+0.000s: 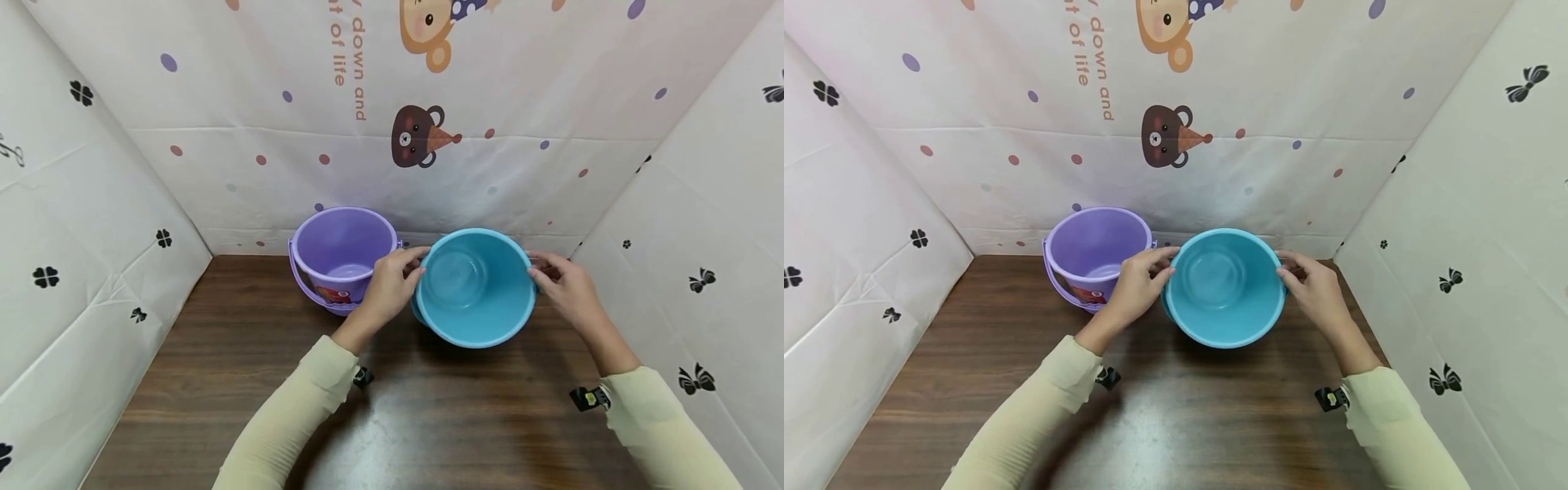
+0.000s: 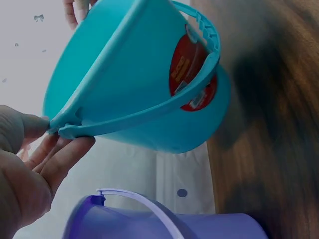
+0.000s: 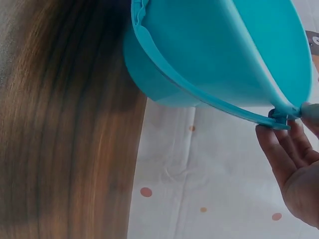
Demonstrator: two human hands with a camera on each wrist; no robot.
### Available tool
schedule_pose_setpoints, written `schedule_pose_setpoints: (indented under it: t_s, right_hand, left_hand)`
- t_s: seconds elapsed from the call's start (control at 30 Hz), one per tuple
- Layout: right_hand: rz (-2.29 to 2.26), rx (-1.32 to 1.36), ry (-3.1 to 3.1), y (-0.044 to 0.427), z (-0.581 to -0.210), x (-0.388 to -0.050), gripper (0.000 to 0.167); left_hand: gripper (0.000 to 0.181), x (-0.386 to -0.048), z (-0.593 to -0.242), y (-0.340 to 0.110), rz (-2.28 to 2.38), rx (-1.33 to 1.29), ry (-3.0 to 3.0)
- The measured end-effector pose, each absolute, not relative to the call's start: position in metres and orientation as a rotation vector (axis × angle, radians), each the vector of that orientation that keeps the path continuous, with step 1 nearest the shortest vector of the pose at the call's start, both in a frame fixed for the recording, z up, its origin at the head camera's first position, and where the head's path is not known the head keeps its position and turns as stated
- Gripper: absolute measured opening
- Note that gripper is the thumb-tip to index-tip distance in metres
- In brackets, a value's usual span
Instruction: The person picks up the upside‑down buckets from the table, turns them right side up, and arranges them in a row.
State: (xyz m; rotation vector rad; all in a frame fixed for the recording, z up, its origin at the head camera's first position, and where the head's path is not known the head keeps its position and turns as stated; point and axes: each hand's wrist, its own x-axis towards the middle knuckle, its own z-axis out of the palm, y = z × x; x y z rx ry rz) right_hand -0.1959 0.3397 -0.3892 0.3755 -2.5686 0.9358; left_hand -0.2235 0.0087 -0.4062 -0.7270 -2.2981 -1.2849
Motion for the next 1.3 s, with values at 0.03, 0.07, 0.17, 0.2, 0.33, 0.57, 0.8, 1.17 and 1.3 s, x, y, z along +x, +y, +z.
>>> schedule_pose_setpoints:
  t_s: [0.03, 0.07, 0.17, 0.2, 0.33, 0.57, 0.8, 1.17, 1.3]
  right_hand:
    - [0.935, 0.384, -2.559, 0.339, -0.389, -0.196, 0.033]
    - [0.931, 0.394, -2.549, 0.339, -0.389, -0.197, 0.034]
    - [0.919, 0.423, -2.532, 0.339, -0.389, -0.198, 0.035]
    - [0.914, 0.431, -2.534, 0.339, -0.389, -0.198, 0.035]
    - [0.905, 0.437, -2.577, 0.340, -0.384, -0.201, 0.033]
    - [0.878, 0.402, -2.774, 0.345, -0.371, -0.209, 0.036]
    - [0.937, 0.364, -2.927, 0.345, -0.365, -0.222, 0.037]
    - [0.914, 0.366, -3.055, 0.344, -0.364, -0.243, 0.036]
    - [0.917, 0.340, -3.079, 0.345, -0.366, -0.248, 0.036]
  left_hand:
    - [0.036, -0.224, -0.405, 0.008, -1.296, -0.726, -2.316]
    - [0.036, -0.224, -0.404, 0.008, -1.310, -0.725, -2.334]
    - [0.037, -0.225, -0.401, 0.007, -1.346, -0.716, -2.401]
    - [0.037, -0.225, -0.400, 0.007, -1.349, -0.710, -2.422]
    - [0.037, -0.228, -0.395, 0.007, -1.357, -0.682, -2.502]
    - [0.034, -0.235, -0.388, 0.009, -1.370, -0.626, -2.607]
    - [0.034, -0.246, -0.383, 0.011, -1.373, -0.552, -2.741]
    - [0.034, -0.258, -0.380, 0.017, -1.374, -0.473, -2.876]
    - [0.036, -0.261, -0.380, 0.021, -1.393, -0.463, -2.902]
